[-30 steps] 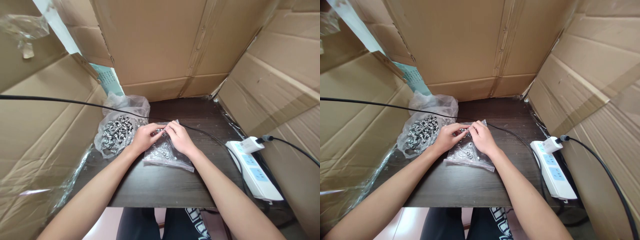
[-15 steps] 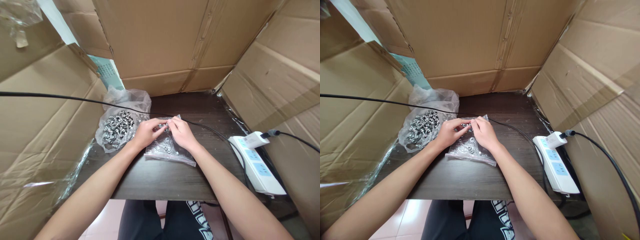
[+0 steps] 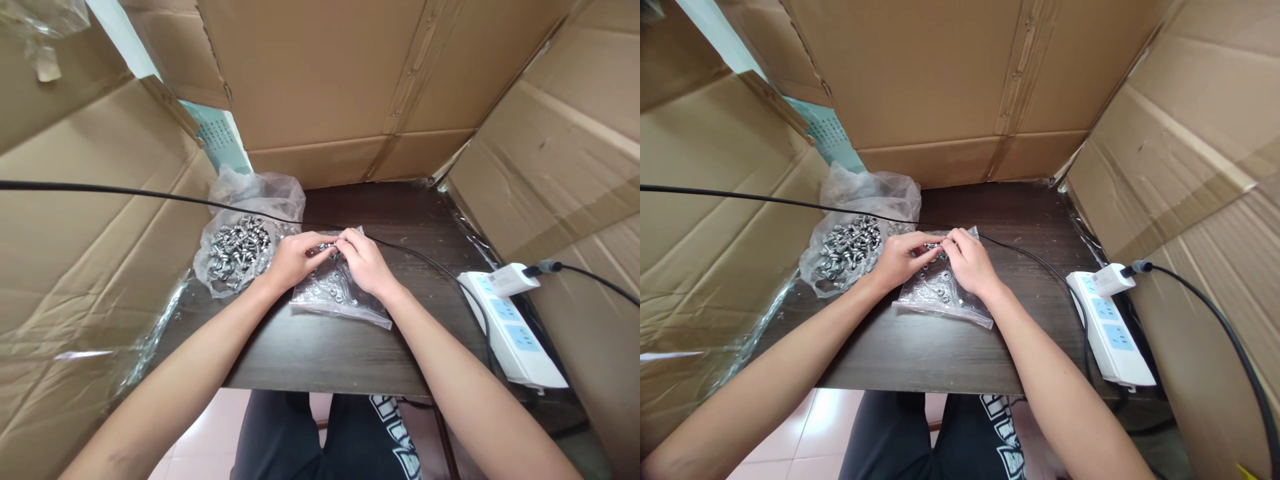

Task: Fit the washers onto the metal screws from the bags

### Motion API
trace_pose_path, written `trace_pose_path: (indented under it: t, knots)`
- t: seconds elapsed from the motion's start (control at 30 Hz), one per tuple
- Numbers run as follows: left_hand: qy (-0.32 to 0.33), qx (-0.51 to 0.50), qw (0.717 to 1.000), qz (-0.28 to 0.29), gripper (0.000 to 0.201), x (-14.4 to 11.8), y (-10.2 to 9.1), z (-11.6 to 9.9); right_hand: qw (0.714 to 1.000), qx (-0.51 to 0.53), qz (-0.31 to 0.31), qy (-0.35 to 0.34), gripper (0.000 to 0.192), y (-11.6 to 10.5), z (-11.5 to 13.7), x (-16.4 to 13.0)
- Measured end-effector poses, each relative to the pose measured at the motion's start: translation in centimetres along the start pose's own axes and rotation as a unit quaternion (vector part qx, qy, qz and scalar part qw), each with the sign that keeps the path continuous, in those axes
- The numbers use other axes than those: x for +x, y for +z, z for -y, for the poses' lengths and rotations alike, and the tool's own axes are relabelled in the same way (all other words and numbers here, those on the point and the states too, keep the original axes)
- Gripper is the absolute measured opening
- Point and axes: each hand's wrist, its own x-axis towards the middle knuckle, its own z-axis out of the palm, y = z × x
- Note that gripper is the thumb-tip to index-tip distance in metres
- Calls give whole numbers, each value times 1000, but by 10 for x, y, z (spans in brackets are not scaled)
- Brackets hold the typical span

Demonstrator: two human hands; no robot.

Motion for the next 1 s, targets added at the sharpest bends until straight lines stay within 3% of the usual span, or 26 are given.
trace_pose_path:
  t: [0.2,0.33,0.77,0.93,1.0]
  knots:
    - [3,-1,1000,1,19,0,0,1,1000,-15,1,15,42,-1,0,0]
    - [-4,4,1000,0,17,0,0,0,1000,-6,8,1,33,-1,-1,0]
    - [6,6,1000,0,16,0,1,-1,1000,-15,2,22,39,2,-1,-1]
    - [7,7,1000,-2,16,-1,2,-1,1000,8,-12,-1,27,2,-3,0]
    - [11,5,1000,0,17,-1,2,-1,1000,3,-4,5,31,2,-3,0]
